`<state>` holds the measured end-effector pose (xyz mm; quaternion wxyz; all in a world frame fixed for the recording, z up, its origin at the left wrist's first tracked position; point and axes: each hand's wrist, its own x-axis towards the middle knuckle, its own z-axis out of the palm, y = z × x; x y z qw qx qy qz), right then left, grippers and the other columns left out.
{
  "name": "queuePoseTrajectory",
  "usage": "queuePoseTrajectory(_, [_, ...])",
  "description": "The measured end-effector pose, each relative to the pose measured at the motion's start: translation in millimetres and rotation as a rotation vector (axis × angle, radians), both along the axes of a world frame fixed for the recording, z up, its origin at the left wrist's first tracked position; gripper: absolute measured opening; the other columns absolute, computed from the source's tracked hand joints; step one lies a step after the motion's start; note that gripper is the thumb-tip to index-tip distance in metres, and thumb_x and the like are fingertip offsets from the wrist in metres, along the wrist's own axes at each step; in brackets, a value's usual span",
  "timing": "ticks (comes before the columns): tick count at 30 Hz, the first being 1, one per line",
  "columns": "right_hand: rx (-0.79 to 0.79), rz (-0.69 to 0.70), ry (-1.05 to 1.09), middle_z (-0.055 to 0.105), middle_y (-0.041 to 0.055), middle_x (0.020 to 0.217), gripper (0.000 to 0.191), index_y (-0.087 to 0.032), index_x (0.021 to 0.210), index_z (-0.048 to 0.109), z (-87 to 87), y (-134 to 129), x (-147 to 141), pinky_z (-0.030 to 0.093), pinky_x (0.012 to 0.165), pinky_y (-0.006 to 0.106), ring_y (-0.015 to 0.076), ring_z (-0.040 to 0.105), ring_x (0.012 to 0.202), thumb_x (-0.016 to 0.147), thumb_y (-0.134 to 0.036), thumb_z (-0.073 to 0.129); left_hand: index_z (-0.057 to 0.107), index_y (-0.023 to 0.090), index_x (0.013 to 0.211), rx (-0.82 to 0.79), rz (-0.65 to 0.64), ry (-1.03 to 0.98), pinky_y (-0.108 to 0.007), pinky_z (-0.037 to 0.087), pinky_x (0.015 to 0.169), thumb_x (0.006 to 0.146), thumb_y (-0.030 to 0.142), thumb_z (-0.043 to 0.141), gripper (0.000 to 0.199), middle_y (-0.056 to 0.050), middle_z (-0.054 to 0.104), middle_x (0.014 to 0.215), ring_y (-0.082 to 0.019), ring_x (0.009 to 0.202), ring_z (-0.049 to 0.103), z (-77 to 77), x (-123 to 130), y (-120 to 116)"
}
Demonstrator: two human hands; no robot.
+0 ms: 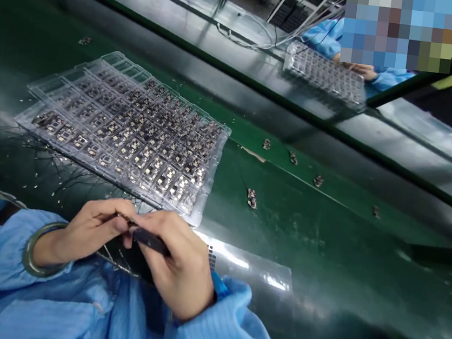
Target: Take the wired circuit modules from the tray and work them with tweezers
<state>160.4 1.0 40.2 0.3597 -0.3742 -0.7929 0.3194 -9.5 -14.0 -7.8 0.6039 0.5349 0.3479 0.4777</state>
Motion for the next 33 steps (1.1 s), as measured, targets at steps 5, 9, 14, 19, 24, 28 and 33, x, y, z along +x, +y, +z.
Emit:
queuePoseTrajectory(5, [0.037,-0.209,-0.095,0.069,0.0002,0.073,0.005,-0.021,0.080,0.067,23.1,62.0,-29.3,0.052,0.062,0.026,0.0147,0.065,0.065,0.080,-0.025,0.065,0.040,0.021,0.128,-0.124,0.091,-0.241,-0.025,0.057,0.057,0.092,0.044,0.047,0.043,-0.011,0.063,0.110,-0.014,0.073,0.065,-3.1,-17.1,10.0])
queuePoseTrajectory(9, [0.286,-0.389,-0.361,0.070,0.0046,0.083,0.019,-0.017,0.088,0.067,39.6,131.6,-72.4,0.050,0.070,0.032,0.0192,0.065,0.077,0.087,-0.030,0.053,0.042,0.021,0.127,-0.126,0.078,-0.041,-0.028,0.057,0.069,0.094,0.035,0.046,0.036,-0.013,0.058,0.122,-0.014,0.083,0.064,-6.3,-26.9,11.8])
queuePoseTrajectory(14, [0.486,-0.119,-0.914,0.062,0.0150,0.116,0.032,-0.012,0.103,0.063,21.3,163.0,-134.3,0.050,0.071,0.034,0.0247,0.063,0.097,0.092,-0.011,0.033,0.055,0.017,0.115,-0.103,-0.074,0.248,-0.028,0.052,0.076,0.094,0.032,0.047,0.027,-0.006,0.066,0.091,-0.015,0.083,0.063,-11.9,-32.5,11.2])
queuePoseTrajectory(19, [0.366,0.118,-1.073,0.065,0.0144,0.109,0.036,-0.012,0.106,0.061,-10.7,160.8,-154.7,0.054,0.068,0.036,0.0244,0.067,0.091,0.092,-0.010,0.028,0.061,0.018,0.108,-0.037,-0.167,0.327,-0.025,0.050,0.083,0.092,0.027,0.048,0.022,-0.005,0.065,0.099,-0.013,0.088,0.063,-9.6,-33.8,12.6])
queuePoseTrajectory(24, [0.336,0.128,-1.038,0.042,0.0122,0.145,0.039,-0.017,0.127,0.050,-2.3,152.5,-139.1,0.055,0.071,0.038,0.0225,0.067,0.092,0.093,-0.019,0.032,0.059,0.019,0.110,0.041,-0.289,0.459,-0.026,0.049,0.089,0.093,0.027,0.047,0.022,-0.005,0.066,0.106,-0.015,0.098,0.063,-9.1,-32.5,10.6])
queuePoseTrajectory(28, [0.378,-0.098,-0.899,0.043,0.0083,0.145,0.040,-0.021,0.131,0.046,29.5,150.5,-91.3,0.053,0.077,0.034,0.0221,0.062,0.106,0.093,-0.027,0.036,0.059,0.021,0.109,0.142,-0.350,0.486,-0.026,0.049,0.092,0.093,0.023,0.045,0.020,-0.005,0.066,0.110,-0.016,0.103,0.062,-11.5,-33.1,8.5])
queuePoseTrajectory(33, [0.299,-0.685,-0.874,0.070,0.0083,0.099,0.028,-0.020,0.106,0.066,38.8,181.3,23.2,0.050,0.077,0.039,0.0246,0.065,0.091,0.086,-0.031,0.049,0.056,0.028,0.113,0.297,-0.434,0.487,-0.025,0.053,0.090,0.089,0.018,0.052,0.026,-0.002,0.067,0.114,-0.016,0.103,0.064,-1.1,-33.2,8.0])
